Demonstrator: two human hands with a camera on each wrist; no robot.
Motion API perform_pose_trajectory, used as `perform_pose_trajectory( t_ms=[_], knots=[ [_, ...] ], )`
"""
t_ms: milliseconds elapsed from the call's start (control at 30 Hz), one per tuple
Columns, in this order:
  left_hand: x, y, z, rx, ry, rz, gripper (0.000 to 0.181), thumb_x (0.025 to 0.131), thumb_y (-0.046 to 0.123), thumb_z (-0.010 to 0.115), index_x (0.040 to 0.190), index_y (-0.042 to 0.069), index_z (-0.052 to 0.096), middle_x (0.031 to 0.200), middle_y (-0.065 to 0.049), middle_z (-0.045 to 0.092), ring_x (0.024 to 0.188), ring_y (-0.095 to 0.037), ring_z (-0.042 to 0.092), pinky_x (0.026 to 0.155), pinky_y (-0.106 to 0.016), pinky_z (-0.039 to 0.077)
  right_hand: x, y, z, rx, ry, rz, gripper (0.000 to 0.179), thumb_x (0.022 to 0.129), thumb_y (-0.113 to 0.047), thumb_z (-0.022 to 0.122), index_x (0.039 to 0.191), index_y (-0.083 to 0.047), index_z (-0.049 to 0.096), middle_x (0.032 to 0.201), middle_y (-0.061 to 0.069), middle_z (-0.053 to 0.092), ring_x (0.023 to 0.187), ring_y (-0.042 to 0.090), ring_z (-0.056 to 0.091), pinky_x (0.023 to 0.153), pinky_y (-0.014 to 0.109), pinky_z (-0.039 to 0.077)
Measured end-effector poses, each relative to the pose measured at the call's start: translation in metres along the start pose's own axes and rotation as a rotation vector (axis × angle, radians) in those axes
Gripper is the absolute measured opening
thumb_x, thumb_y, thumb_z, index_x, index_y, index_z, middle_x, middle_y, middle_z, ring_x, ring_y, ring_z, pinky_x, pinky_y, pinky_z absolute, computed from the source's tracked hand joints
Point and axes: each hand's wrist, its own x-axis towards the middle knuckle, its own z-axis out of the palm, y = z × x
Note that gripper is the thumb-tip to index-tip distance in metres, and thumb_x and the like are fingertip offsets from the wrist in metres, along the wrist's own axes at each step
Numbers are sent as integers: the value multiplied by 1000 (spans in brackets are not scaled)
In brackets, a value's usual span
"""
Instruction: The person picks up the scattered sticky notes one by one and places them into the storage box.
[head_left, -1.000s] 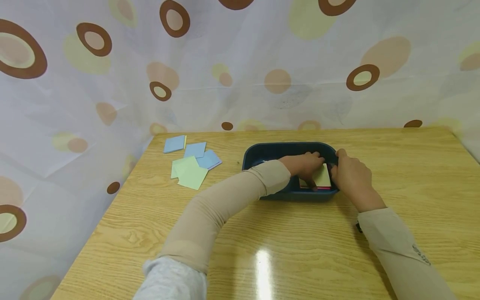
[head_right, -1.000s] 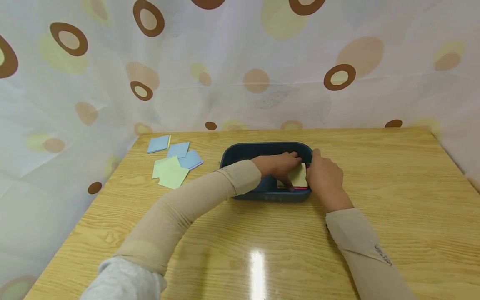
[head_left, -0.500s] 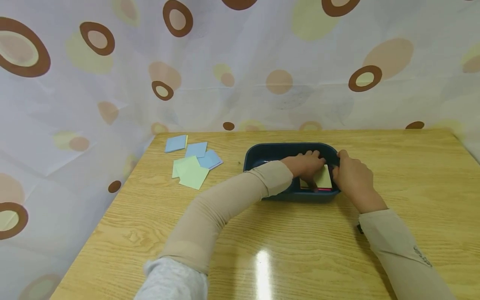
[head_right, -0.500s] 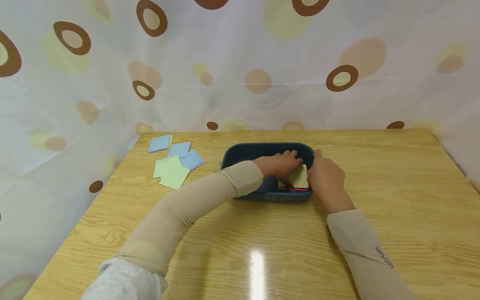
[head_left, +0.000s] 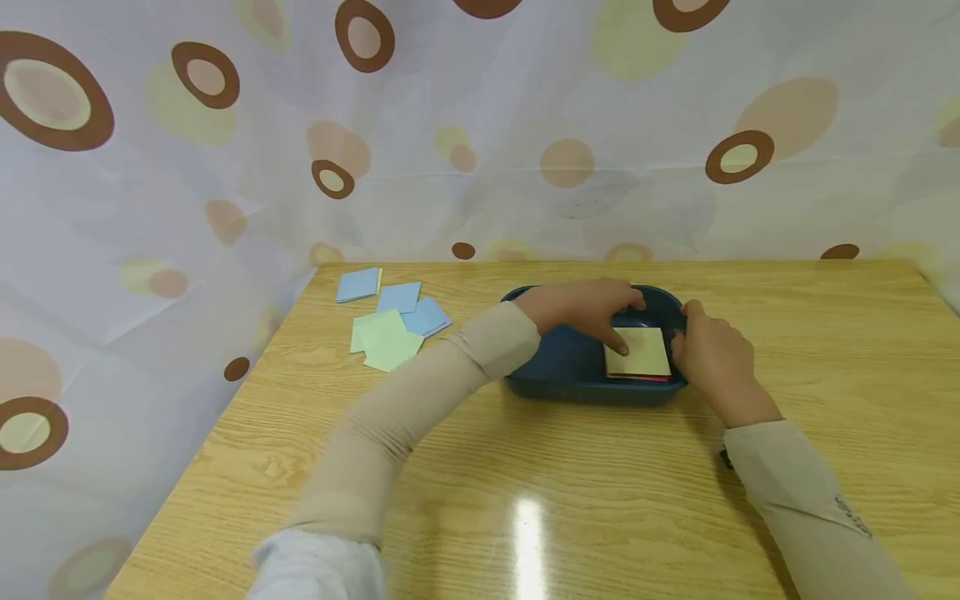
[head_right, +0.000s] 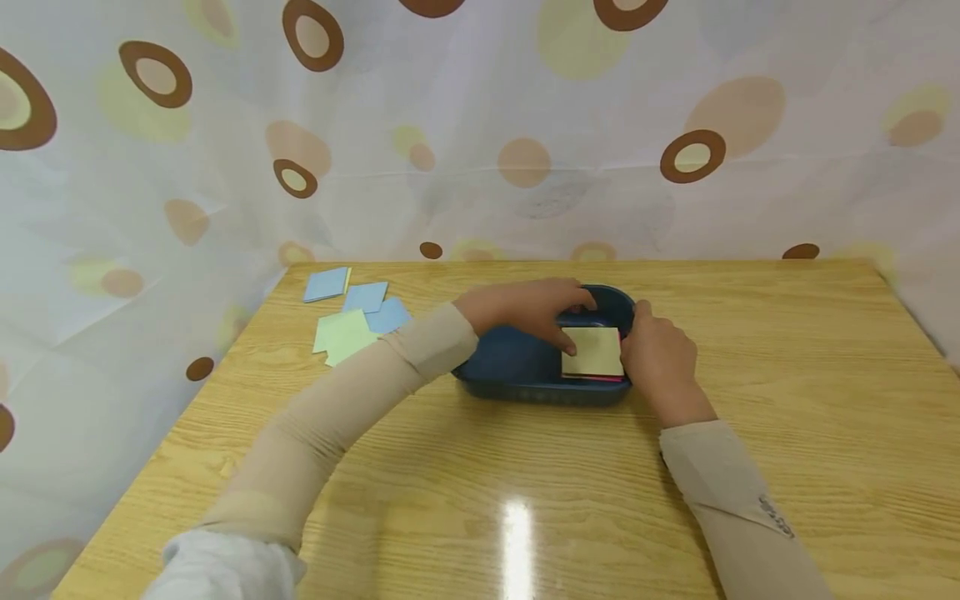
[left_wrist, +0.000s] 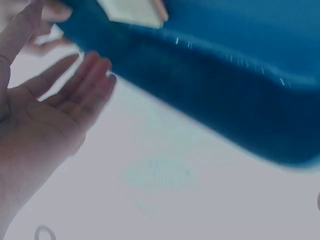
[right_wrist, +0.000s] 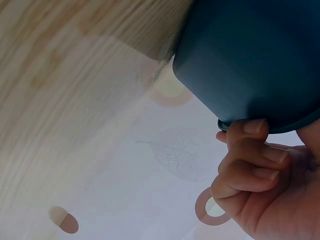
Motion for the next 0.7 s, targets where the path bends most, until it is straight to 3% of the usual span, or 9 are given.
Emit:
perform_pose_trajectory(
  t_ms=[67, 167, 367, 533, 700],
  knots=[
    [-20, -10, -4, -64, 65, 43, 66, 91, 31, 67, 145, 7, 38, 142, -8, 42, 127, -17, 45, 101, -22, 35, 0, 0, 0, 4, 15, -4, 42, 92, -8, 51, 127, 14, 40, 67, 24, 55, 51, 29, 47, 44, 37, 36],
    [-54, -29, -7, -125, 170, 60, 57, 92, 24, 67, 141, 5, 45, 137, -9, 48, 123, -19, 49, 100, -24, 37, -1, -1, 1, 11, 26, -10, 42, 92, -7, 51, 127, 14, 40, 63, 21, 53, 50, 28, 45, 43, 36, 35],
    [-121, -78, 4, -242, 327, -26, 46, 93, 16, 65, 135, 3, 51, 127, -12, 56, 117, -25, 53, 100, -35, 40, -1, -1, 1, 8, 32, -6, 42, 92, -7, 49, 127, 14, 40, 63, 21, 54, 49, 27, 44, 42, 35, 35],
    [-164, -118, 32, -293, 372, -147, 45, 93, 10, 63, 134, -2, 50, 129, -18, 53, 119, -33, 50, 101, -43, 40, -2, 0, 1, 5, 33, -6, 42, 92, -7, 50, 127, 14, 40, 64, 23, 55, 50, 28, 45, 42, 36, 36],
    [-192, -148, 64, -280, 324, -286, 49, 92, 7, 65, 136, -4, 48, 136, -21, 49, 123, -37, 47, 100, -47, 40, -2, 1, 1, 3, 31, -4, 42, 93, -7, 51, 127, 14, 40, 66, 25, 56, 50, 28, 46, 43, 37, 37]
  ],
)
